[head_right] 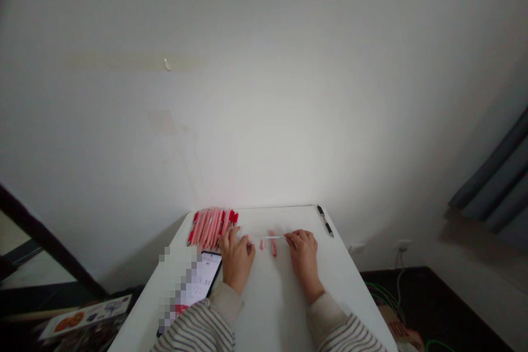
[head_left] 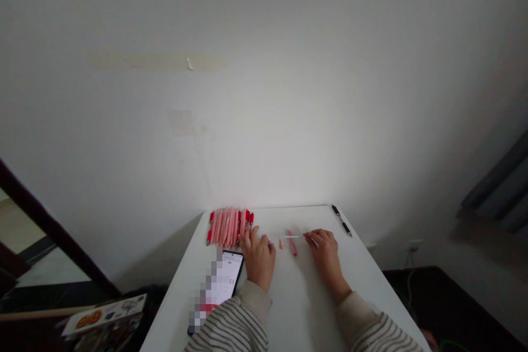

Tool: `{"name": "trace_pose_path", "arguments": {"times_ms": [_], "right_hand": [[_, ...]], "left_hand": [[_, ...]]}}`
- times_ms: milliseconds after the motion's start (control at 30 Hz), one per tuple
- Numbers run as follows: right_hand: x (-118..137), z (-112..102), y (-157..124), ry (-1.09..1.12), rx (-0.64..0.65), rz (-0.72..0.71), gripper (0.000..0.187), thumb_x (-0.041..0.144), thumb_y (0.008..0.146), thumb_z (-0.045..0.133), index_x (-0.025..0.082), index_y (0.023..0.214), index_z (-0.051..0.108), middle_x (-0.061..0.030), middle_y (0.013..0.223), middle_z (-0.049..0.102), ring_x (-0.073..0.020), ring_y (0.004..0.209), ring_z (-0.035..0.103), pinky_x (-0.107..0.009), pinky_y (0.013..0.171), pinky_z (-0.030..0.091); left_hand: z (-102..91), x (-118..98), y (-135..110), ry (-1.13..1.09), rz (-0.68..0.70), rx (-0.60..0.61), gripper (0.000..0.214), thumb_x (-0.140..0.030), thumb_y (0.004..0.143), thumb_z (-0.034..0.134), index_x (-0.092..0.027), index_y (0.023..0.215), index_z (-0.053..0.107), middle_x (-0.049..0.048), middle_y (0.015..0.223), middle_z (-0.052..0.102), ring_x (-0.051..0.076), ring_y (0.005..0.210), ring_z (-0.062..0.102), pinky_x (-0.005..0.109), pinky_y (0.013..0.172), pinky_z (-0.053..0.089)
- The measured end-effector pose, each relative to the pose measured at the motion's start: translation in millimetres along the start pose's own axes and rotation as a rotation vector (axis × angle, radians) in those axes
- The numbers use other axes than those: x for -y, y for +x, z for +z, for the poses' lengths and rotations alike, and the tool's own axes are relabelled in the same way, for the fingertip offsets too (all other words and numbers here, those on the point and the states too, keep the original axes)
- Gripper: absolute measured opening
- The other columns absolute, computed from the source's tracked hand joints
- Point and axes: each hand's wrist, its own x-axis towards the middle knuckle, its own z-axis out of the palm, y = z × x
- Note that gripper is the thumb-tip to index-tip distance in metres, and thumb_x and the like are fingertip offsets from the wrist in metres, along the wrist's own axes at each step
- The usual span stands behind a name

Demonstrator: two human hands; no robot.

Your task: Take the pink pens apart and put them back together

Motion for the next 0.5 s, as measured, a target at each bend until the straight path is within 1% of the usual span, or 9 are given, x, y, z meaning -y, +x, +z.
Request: {"name": "trace_pose_path", "arguments": {"times_ms": [167, 300, 400, 500], "right_hand": [[-1.2, 1.2, 0.1, 0.007, 0.005, 0.015, 0.023, 0.03, 0.087, 0.05, 0.026, 0.09, 0.072, -0.0054, 0.092, 0.067, -0.0228, 0.094, 0.053, -0.037, 0.084, 0.039], [-3.2, 2.3, 0.2, 0.003, 0.01, 0.014, 0.022, 0.03, 0.087, 0.051, 0.026, 0.091, 0.072, -0.0053, 0.092, 0.067, -0.0224, 0.094, 0.052, -0.036, 0.084, 0.039], [-4.0, 3.1, 0.2, -0.01, 0.017, -0.001, 0.021, 0.029, 0.087, 0.052, 0.027, 0.091, 0.072, -0.0051, 0.093, 0.067, -0.0224, 0.094, 0.052, -0.036, 0.084, 0.039], [-4.1, 4.1, 0.4, -0.031, 0.018, -0.013, 0.02, 0.028, 0.086, 0.053, 0.027, 0.091, 0.072, -0.0054, 0.093, 0.066, -0.0227, 0.094, 0.052, -0.036, 0.083, 0.04]], "left_hand": [[-0.5, 0.3, 0.0, -0.008, 0.007, -0.006, 0.011, -0.022, 0.077, 0.056, -0.02, 0.082, 0.066, 0.0089, 0.12, 0.055, 0.029, 0.12, 0.041, 0.057, 0.11, 0.021], [-0.8, 0.2, 0.6, -0.071, 0.018, -0.004, 0.012, -0.029, 0.081, 0.056, -0.021, 0.081, 0.065, 0.0085, 0.121, 0.054, 0.029, 0.12, 0.041, 0.056, 0.107, 0.025], [0.1, -0.6, 1.1, -0.164, 0.04, 0.0, 0.015, -0.033, 0.082, 0.056, -0.023, 0.087, 0.065, 0.0069, 0.121, 0.053, 0.027, 0.121, 0.041, 0.053, 0.106, 0.027], [1.5, -1.3, 0.9, -0.229, 0.061, -0.003, 0.017, -0.033, 0.081, 0.058, -0.025, 0.094, 0.066, 0.0056, 0.121, 0.053, 0.026, 0.121, 0.041, 0.055, 0.107, 0.026]]}}
